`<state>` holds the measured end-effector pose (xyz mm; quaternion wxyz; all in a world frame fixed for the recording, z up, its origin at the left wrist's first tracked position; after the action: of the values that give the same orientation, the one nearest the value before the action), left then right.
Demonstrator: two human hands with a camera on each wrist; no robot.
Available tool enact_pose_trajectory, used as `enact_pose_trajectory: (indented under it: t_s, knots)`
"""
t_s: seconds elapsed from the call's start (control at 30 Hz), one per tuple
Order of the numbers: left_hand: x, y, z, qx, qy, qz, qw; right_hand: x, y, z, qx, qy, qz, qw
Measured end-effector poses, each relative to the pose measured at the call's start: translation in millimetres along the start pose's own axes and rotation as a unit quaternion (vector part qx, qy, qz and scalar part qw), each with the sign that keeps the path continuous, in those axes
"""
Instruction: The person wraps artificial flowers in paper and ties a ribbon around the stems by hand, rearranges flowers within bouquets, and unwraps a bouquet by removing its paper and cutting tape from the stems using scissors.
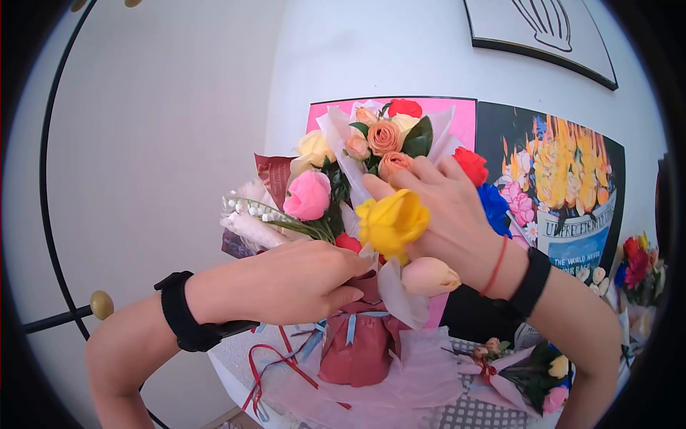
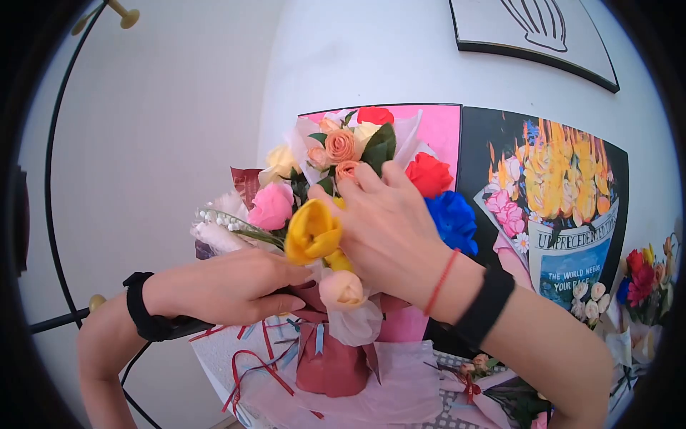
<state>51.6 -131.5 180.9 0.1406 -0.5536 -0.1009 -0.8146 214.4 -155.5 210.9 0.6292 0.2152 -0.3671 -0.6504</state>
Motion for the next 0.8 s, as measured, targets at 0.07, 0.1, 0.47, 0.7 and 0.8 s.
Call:
enact_pose_trajectory:
  t_s: [0.07, 0.1, 0.47, 0.7, 0.8]
  knots:
    - [-1, -1, 1, 0.0, -0.007, 0.004, 1.0, -10, -2, 4, -0.027, -0.049, 0.058, 0.997]
    - [1, -3, 3, 0.039, 0.06, -0.066, 0.995, -12, -2, 5, -0.02, -0.037, 0.066, 0.997]
    - [19, -16, 29, 0.202, 0.176, -0.028, 0.963, 19, 26, -13, -0.001, -0.122, 0.302, 0.945]
    - [35, -41, 29, 0.219, 0.207, -0.254, 0.919, 0, 16, -18, -0.031, -0.073, 0.184, 0.98]
    - [41, -48, 24, 0.234, 0.186, -0.311, 0.902, -4, 24, -13, -0.07, -0.076, 0.192, 0.976]
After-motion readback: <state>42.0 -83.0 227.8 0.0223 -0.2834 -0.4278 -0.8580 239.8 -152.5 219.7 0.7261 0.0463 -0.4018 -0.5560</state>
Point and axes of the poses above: each hand's wrist, its own z-axis towards the middle knuckle, its own x-axis out of the back of the hand, y = z × x, the point moved 2 cm from there along z, towards the middle knuckle
